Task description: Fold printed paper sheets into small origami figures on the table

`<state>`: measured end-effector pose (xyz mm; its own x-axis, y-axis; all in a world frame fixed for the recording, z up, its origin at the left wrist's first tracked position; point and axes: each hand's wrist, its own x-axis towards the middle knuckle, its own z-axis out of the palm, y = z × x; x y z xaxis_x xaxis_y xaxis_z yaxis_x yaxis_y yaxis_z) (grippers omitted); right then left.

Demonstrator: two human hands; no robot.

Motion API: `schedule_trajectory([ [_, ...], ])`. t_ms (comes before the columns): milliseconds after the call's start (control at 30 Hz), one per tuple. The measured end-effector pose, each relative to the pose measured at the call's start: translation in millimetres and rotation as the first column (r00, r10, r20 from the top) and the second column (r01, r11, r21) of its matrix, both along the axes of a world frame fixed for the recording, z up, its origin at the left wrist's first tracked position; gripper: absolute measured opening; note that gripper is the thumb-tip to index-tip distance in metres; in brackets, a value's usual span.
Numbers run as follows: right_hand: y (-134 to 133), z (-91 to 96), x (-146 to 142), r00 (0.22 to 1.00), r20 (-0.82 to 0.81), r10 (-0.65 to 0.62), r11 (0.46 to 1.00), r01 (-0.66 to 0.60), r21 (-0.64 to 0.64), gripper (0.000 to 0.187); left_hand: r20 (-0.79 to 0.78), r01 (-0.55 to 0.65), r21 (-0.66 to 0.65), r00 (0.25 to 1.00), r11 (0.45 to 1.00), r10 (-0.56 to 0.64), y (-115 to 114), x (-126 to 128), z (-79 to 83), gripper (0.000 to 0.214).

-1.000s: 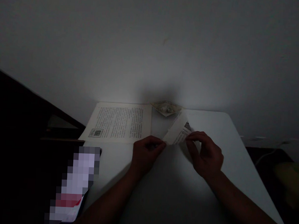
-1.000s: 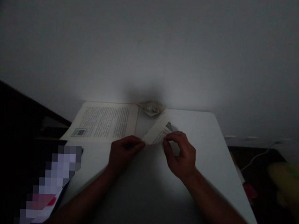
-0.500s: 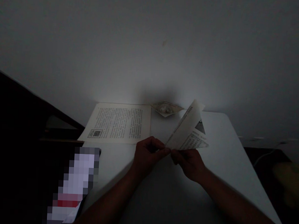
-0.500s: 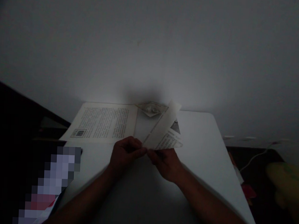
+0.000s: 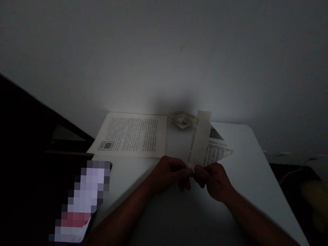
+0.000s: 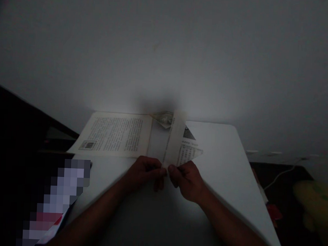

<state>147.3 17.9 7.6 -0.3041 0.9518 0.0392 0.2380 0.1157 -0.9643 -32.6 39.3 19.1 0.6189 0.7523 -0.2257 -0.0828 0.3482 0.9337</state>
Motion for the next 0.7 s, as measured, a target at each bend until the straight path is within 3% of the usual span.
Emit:
schedule_trajectory([
  [133,0.4,-1.0,-0.1,0.993,-0.095,0.067,0.997,-0.071,-0.036,0.051,-0.003,0.05,0.073,0.999,0.996,-0.049,-3.0,2.8,1.8,0.038],
  [233,1.9,-1.0,-3.0,0.987,-0.126,0.1,0.994,-0.106,-0.039,0.049,-0.012,0.023,0.108,1.0,0.994,-0.022,-5.3,4.8,2.2,0.042],
  [433,2.3,-2.3,-4.2,0.999,0.04,0.032,0.998,-0.034,0.053,0.049,-0.168,-0.001,0.134,0.985,0.991,0.024,-3.3,-1.2,-0.9,0.038],
  [700,4.3,-5.8,-1.6,0.989,0.133,-0.057,0.996,0.048,0.07,0.052,-0.211,-0.009,0.209,0.976,0.978,0.054,-2.9,-3.7,0.8,0.034],
])
